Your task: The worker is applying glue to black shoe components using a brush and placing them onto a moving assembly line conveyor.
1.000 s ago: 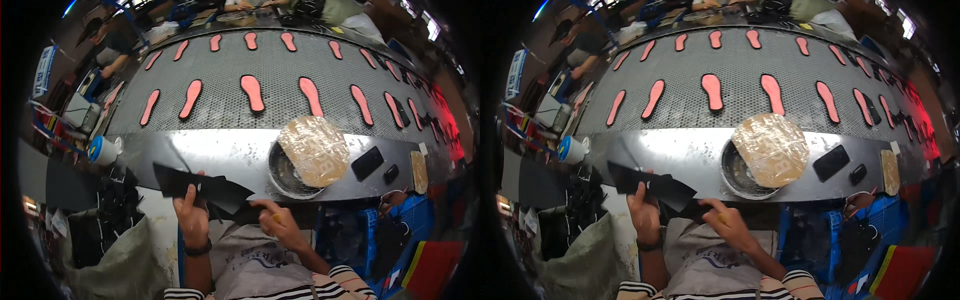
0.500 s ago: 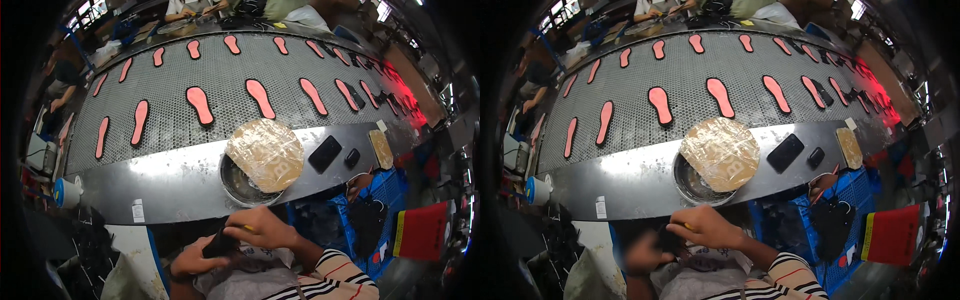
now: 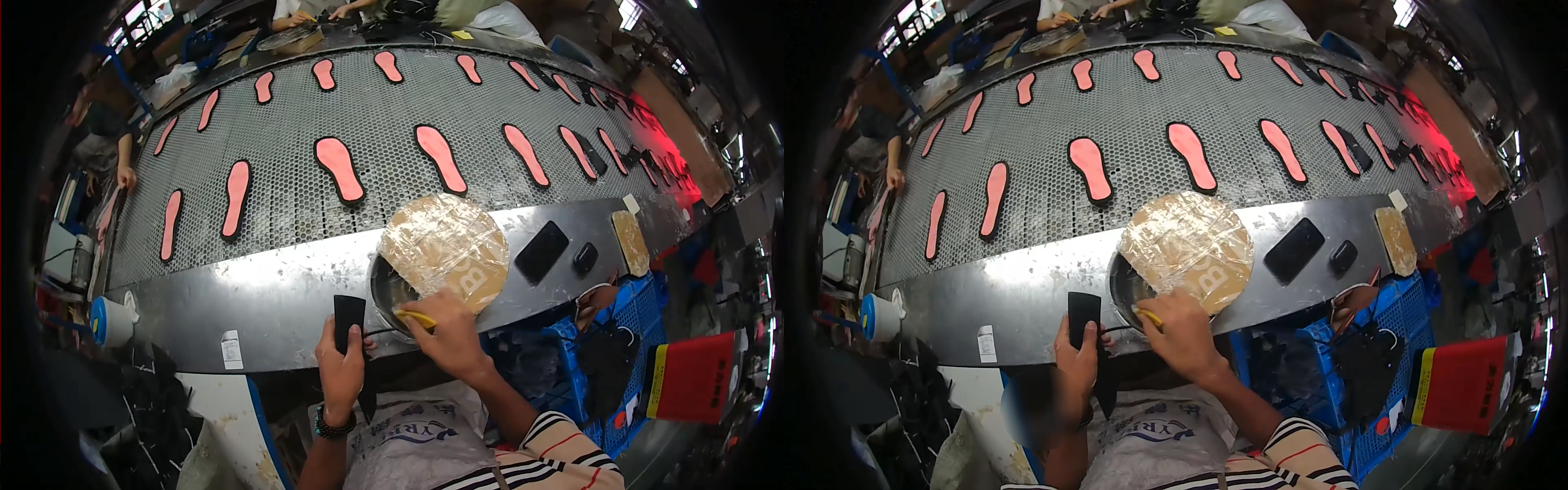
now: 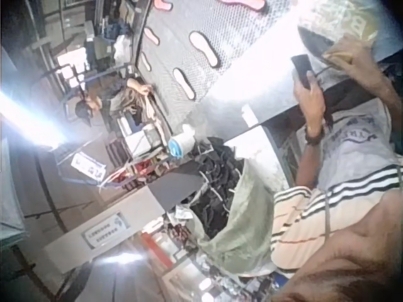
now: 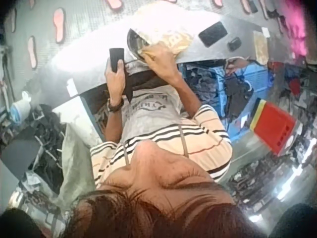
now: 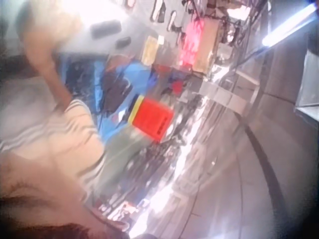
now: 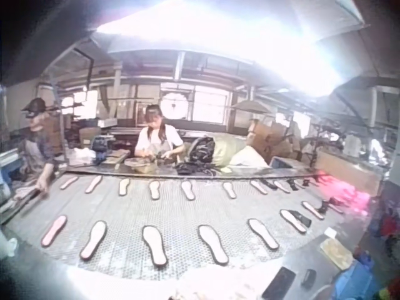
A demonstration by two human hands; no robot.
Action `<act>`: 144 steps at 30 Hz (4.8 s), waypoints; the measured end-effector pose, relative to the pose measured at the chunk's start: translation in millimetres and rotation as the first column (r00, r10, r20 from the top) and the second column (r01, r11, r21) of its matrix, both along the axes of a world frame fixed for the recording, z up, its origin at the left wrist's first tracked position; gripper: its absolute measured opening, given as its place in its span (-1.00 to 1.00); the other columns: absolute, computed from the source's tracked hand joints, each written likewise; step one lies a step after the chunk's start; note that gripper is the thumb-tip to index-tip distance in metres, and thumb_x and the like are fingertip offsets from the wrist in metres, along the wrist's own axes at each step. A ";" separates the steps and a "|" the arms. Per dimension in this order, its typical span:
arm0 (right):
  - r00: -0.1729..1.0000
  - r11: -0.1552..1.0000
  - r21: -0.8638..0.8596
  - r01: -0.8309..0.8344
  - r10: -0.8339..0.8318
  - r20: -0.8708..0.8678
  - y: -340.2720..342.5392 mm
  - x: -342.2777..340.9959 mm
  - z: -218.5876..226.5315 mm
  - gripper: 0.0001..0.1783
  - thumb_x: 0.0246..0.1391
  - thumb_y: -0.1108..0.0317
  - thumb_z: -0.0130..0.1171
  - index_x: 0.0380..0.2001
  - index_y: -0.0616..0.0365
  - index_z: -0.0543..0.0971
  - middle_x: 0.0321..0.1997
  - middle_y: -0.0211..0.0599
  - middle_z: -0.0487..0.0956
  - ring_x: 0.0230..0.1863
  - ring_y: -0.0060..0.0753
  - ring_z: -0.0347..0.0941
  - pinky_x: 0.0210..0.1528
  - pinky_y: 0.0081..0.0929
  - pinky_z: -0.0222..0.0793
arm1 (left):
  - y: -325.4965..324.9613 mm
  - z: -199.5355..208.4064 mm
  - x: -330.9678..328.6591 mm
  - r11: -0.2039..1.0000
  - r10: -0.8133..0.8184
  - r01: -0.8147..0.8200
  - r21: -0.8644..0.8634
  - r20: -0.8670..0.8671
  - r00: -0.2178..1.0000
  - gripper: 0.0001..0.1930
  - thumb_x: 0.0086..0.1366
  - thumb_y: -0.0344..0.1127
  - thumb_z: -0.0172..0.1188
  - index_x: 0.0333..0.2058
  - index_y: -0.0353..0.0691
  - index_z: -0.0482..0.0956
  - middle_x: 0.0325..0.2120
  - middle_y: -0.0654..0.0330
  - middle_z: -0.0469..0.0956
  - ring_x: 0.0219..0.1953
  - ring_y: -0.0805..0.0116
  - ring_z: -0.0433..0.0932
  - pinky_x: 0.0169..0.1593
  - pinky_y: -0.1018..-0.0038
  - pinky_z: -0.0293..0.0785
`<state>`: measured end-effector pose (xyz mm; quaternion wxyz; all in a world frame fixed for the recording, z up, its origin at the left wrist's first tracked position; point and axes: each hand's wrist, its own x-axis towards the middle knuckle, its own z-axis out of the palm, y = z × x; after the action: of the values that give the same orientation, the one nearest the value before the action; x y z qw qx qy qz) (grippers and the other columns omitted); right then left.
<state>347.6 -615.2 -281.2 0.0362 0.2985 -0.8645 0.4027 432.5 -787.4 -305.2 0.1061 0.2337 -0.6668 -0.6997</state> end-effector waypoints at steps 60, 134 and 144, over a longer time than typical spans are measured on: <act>0.994 0.994 0.033 -0.107 0.108 -0.029 -36.1 11.7 -15.0 -0.82 -0.03 0.45 0.35 -0.28 0.16 0.68 -0.38 -0.23 0.62 -0.30 -0.12 0.47 -0.22 -0.21 0.39 | -79.1 -3.9 149.4 0.439 -0.433 0.099 0.893 0.114 0.894 -0.46 0.23 -0.38 0.29 0.17 -0.42 0.40 0.03 0.01 0.55 -0.04 0.27 0.57 0.15 0.34 0.46; 0.766 0.950 -0.307 0.060 -0.241 -0.596 25.8 -8.5 9.7 -0.85 0.13 0.43 0.16 -0.26 0.27 0.49 -0.20 -0.13 0.42 -0.26 -0.22 0.44 -0.32 -0.36 0.47 | -232.6 52.4 51.6 0.768 0.315 -0.051 -0.639 0.306 0.898 -0.47 0.34 -0.47 -0.01 0.29 -0.36 0.27 -0.31 0.09 0.50 -0.24 0.27 0.48 -0.07 0.29 0.43; 0.984 0.601 -0.799 0.014 0.132 0.117 -11.7 9.0 19.2 -0.85 0.11 0.45 0.16 -0.26 0.28 0.49 -0.20 -0.12 0.42 -0.23 -0.22 0.44 -0.25 -0.36 0.48 | -437.1 50.0 274.0 0.310 0.883 0.166 -0.936 0.349 0.315 -0.06 0.13 0.30 0.29 0.30 -0.28 0.28 0.25 -0.28 0.31 0.26 -0.25 0.34 0.32 0.08 0.28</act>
<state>356.6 -626.9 -261.9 0.0810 0.2455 -0.5841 0.7694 706.5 -1224.5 -255.2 0.0455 0.6402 -0.7651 0.0528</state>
